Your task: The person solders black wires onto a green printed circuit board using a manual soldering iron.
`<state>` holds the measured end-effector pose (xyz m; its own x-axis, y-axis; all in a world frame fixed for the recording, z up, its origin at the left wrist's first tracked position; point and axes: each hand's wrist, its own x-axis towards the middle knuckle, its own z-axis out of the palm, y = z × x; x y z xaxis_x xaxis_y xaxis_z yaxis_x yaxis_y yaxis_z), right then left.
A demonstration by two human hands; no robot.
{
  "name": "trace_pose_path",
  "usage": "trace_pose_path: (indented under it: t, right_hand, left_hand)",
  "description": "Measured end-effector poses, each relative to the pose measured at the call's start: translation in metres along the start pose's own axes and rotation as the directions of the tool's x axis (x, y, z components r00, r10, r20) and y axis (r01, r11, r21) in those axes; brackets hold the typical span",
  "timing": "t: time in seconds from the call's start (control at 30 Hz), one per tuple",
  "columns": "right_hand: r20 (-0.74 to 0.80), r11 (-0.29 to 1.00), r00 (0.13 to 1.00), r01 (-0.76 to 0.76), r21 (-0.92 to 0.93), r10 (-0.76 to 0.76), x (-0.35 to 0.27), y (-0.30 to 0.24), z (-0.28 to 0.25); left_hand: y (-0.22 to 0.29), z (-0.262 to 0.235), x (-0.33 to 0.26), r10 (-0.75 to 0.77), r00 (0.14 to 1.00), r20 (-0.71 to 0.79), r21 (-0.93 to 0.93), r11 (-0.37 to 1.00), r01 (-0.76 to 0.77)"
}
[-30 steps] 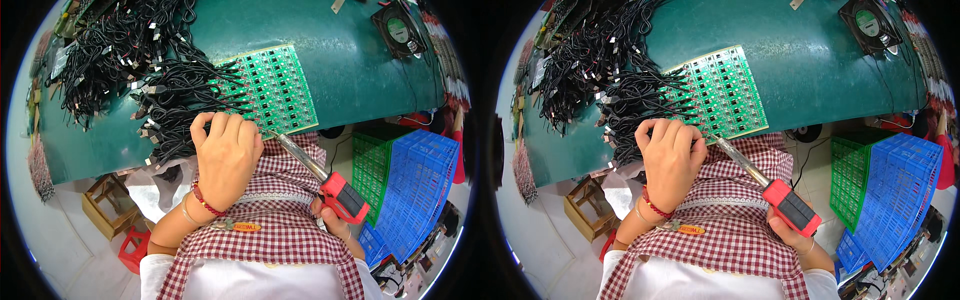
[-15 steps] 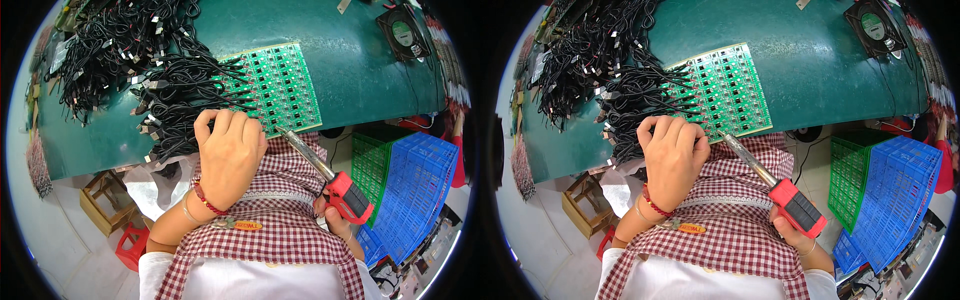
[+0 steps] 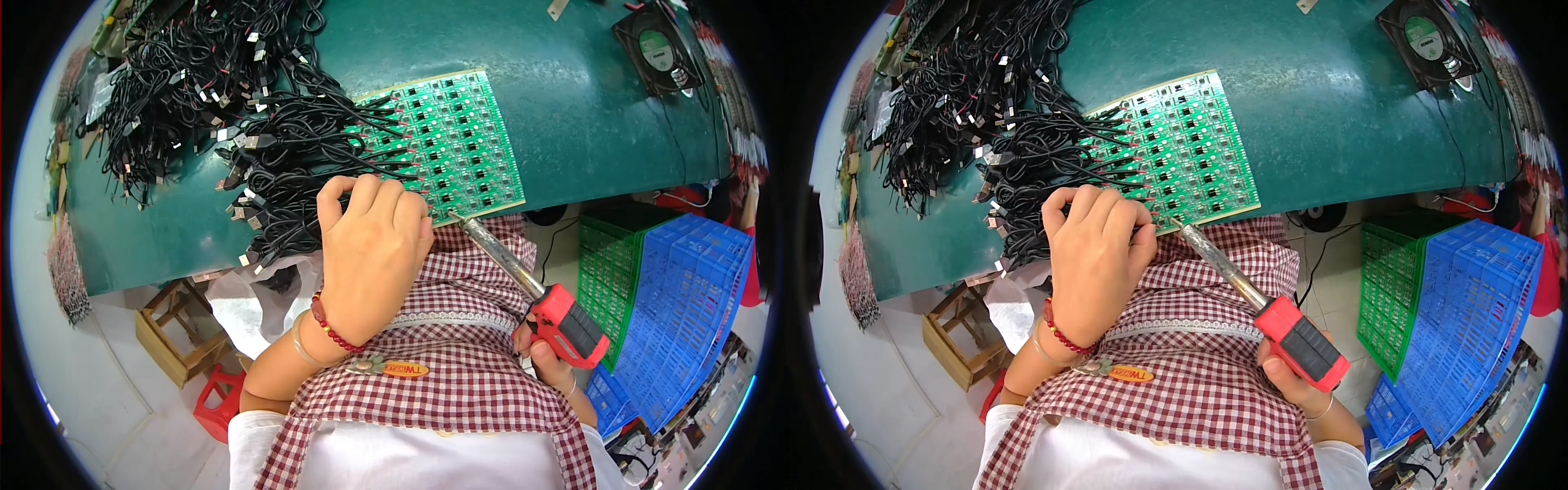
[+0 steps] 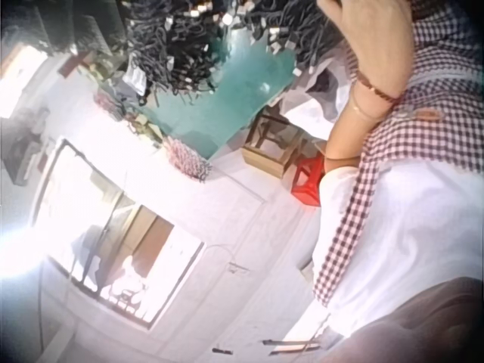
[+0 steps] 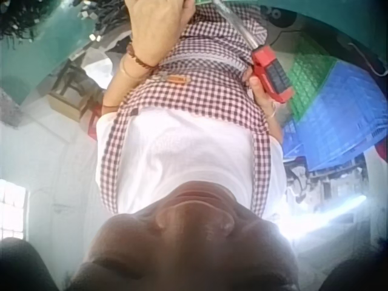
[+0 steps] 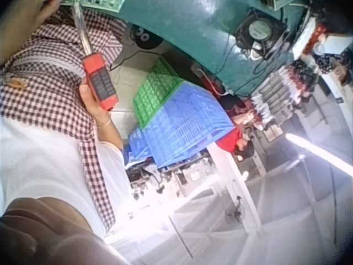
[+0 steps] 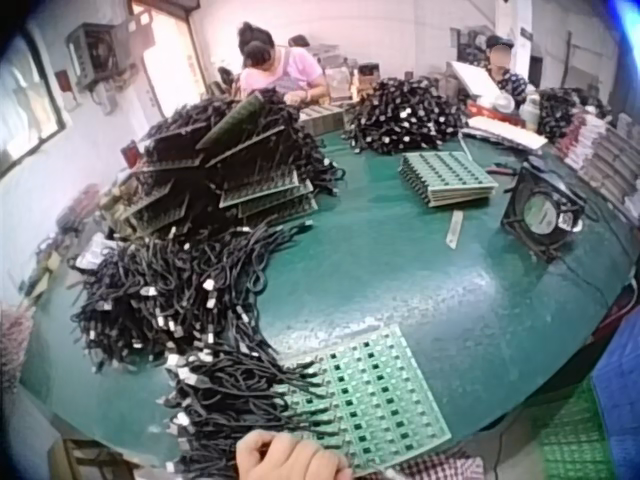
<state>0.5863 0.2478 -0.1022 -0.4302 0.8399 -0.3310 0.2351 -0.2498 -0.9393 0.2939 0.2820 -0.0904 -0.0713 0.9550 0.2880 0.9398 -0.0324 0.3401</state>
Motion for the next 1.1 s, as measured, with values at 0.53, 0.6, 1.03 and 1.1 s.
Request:
trace_pose_path:
  t: [0.53,0.6,1.03,1.1]
  right_hand:
    - [0.054,0.996,0.995,-0.086,0.024,0.085,-0.004,0.008,0.003]
    - [0.056,0.999,0.997,-0.044,-0.02,0.045,-0.005,0.01,0.004]
    - [0.012,0.987,0.991,-0.135,0.085,0.134,-0.004,0.008,0.003]
    - [0.044,0.984,0.985,-0.168,0.059,0.165,-0.005,0.012,0.0]
  left_hand:
    - [0.002,0.0,0.001,-0.007,0.999,0.039,-0.019,1.0,0.008]
    - [0.001,-0.001,0.001,-0.004,0.999,0.036,-0.031,1.0,0.005]
    - [0.001,-0.002,0.003,0.008,0.998,0.068,-0.034,0.999,-0.005]
    - [0.0,-0.002,0.004,0.006,0.997,0.073,-0.034,0.999,-0.004]
